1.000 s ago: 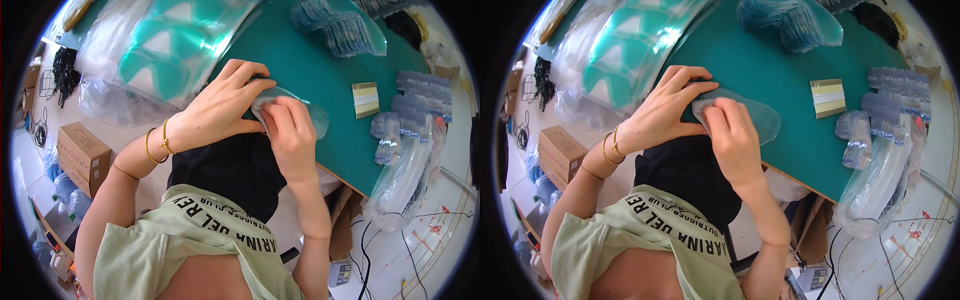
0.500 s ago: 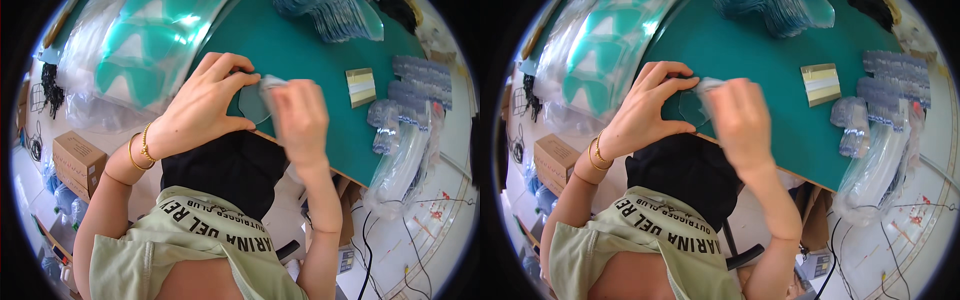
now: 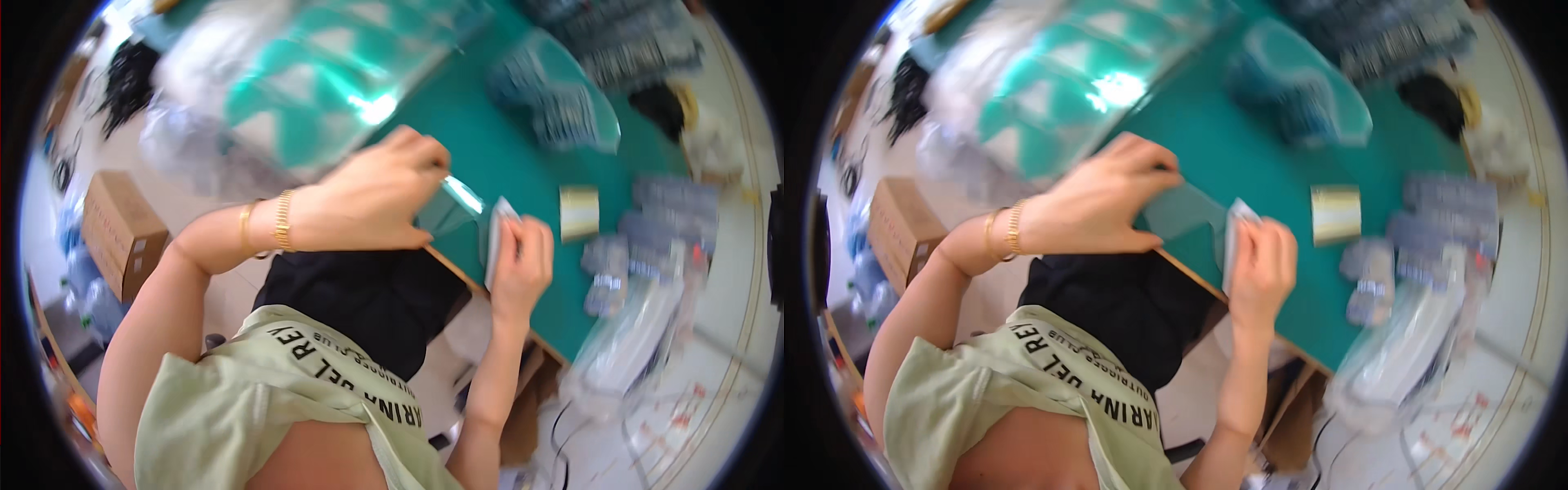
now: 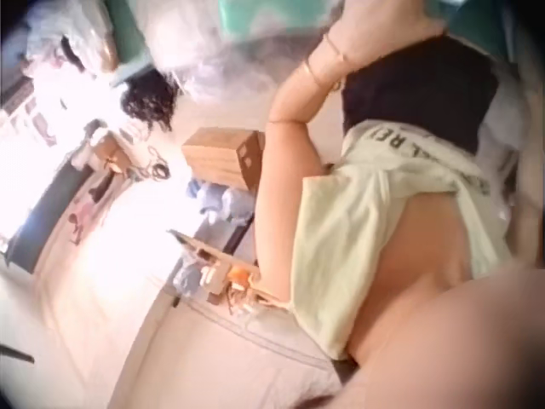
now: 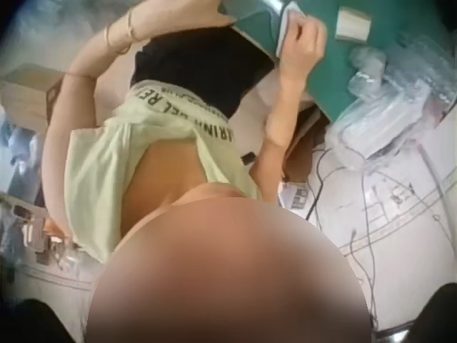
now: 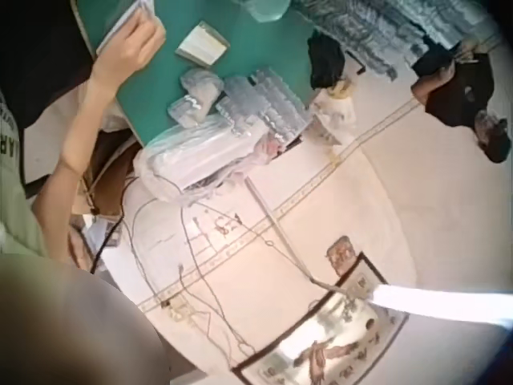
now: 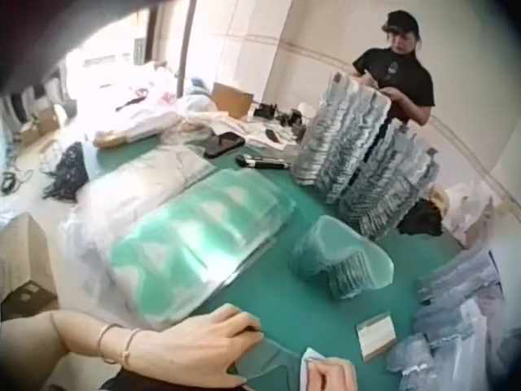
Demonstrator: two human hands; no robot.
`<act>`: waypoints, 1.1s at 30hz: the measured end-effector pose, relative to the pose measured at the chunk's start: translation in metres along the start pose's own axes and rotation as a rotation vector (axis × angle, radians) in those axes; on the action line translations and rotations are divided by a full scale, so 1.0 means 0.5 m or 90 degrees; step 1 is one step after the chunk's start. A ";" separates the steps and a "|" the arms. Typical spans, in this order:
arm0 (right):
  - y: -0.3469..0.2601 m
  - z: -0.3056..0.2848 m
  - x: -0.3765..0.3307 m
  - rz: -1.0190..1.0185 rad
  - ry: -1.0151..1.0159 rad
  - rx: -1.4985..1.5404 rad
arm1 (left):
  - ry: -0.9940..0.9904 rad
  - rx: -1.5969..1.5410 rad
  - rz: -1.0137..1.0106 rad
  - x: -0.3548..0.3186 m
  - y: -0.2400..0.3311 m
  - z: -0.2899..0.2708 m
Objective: Cleaning face shield components with a cloth and placing them into plastic packaging bags.
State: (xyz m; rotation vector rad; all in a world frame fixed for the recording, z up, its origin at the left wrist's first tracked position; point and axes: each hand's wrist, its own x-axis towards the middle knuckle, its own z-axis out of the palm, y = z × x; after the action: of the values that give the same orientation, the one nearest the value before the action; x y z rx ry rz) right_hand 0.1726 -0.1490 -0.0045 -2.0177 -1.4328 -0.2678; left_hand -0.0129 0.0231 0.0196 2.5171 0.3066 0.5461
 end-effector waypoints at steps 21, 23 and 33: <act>-0.078 -0.104 0.125 -0.070 0.154 -0.076 | 0.115 -0.087 -0.441 -0.087 -0.313 -0.301; -0.148 -0.060 0.189 -0.103 0.107 -0.023 | 0.152 -0.150 -0.445 -0.091 -0.313 -0.294; -0.348 0.177 0.345 -0.228 -0.247 0.216 | 0.087 -0.305 -0.432 -0.085 -0.301 -0.312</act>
State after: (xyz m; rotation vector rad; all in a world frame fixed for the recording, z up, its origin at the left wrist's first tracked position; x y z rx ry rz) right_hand 0.0649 0.0722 0.0804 -1.5841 -1.9331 0.2212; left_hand -0.1348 0.2057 0.0434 1.7694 0.9148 0.4409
